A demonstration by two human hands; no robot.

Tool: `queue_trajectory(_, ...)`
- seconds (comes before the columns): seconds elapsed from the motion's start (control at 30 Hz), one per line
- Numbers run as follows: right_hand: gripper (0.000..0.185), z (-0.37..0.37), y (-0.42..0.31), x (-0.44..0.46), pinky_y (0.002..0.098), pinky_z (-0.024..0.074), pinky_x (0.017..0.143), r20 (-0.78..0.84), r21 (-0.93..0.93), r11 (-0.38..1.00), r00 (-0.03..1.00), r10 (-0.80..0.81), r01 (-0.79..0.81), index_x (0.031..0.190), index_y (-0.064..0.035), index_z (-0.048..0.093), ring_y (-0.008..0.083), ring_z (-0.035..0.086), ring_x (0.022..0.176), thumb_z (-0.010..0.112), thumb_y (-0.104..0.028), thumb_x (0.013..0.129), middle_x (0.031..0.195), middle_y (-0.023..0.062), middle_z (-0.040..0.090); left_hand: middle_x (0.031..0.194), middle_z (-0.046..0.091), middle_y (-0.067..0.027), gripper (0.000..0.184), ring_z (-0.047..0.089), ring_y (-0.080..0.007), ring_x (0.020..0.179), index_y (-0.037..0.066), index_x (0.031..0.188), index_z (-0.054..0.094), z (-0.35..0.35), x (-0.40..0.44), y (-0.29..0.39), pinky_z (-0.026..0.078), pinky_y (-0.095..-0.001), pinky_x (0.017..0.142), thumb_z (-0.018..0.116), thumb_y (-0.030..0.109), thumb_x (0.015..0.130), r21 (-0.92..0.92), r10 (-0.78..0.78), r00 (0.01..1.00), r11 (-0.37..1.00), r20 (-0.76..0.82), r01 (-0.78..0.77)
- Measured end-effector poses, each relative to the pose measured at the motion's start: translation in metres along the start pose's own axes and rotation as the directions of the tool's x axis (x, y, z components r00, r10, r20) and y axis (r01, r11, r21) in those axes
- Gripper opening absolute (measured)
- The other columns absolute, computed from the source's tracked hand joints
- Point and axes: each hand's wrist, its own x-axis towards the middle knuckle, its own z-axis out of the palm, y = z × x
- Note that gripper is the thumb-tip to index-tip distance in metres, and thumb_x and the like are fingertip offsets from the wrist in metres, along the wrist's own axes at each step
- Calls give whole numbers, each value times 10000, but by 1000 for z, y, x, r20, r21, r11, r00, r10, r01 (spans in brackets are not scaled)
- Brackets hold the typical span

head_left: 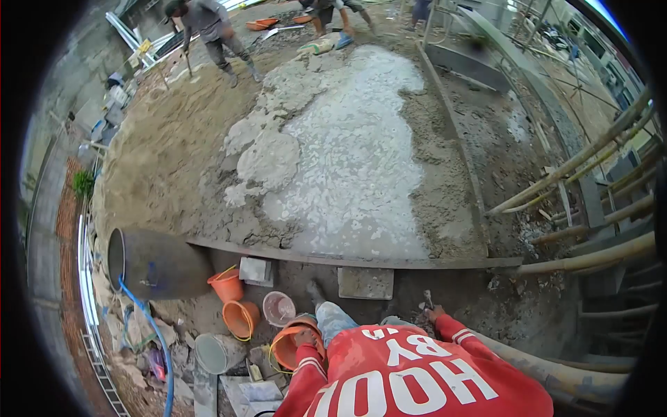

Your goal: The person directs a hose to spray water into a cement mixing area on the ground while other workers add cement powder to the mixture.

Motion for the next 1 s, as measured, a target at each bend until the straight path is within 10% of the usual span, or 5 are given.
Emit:
queue_trajectory(0.33,455,36,-42,76,368,393,408,94,-267,943,979,-181,200,529,0,546,189,508,422,581,-318,852,514,80,544,709,613,-105,103,603,-220,631,35,828,626,-239,89,204,487,-318,602,567,36,743,-61,436,491,698,-754,-713)
queue_trajectory(0.53,446,90,-209,-41,367,370,396,232,-431,849,947,-222,305,545,-16,548,178,492,418,584,-339,851,505,69,529,884,587,-102,185,568,-272,836,82,875,591,-476,120,294,441,-369,761,600,110,693,426,445,-46,817,-894,-388)
queue_trajectory(0.63,443,115,-272,-71,361,370,391,285,-445,830,932,-224,335,552,-23,541,174,487,413,584,-348,850,499,67,520,926,582,-121,275,523,-279,1021,101,967,570,-532,143,294,379,-426,877,646,178,714,258,259,-10,959,-966,-113)
queue_trajectory(0.8,438,146,-323,-89,337,392,377,300,-310,901,930,-211,304,578,-39,513,173,484,394,576,-376,852,487,77,500,717,550,-100,345,551,-231,658,48,922,581,-571,267,217,416,-360,579,605,362,780,-152,8,661,971,-750,-184)
queue_trajectory(1.0,443,183,-345,-36,332,436,394,351,-258,895,898,-265,364,618,-5,529,191,545,404,560,-376,859,535,116,579,451,407,-2,472,407,-123,354,31,768,586,-465,226,265,299,-274,349,466,474,879,-457,64,762,767,-645,-451)
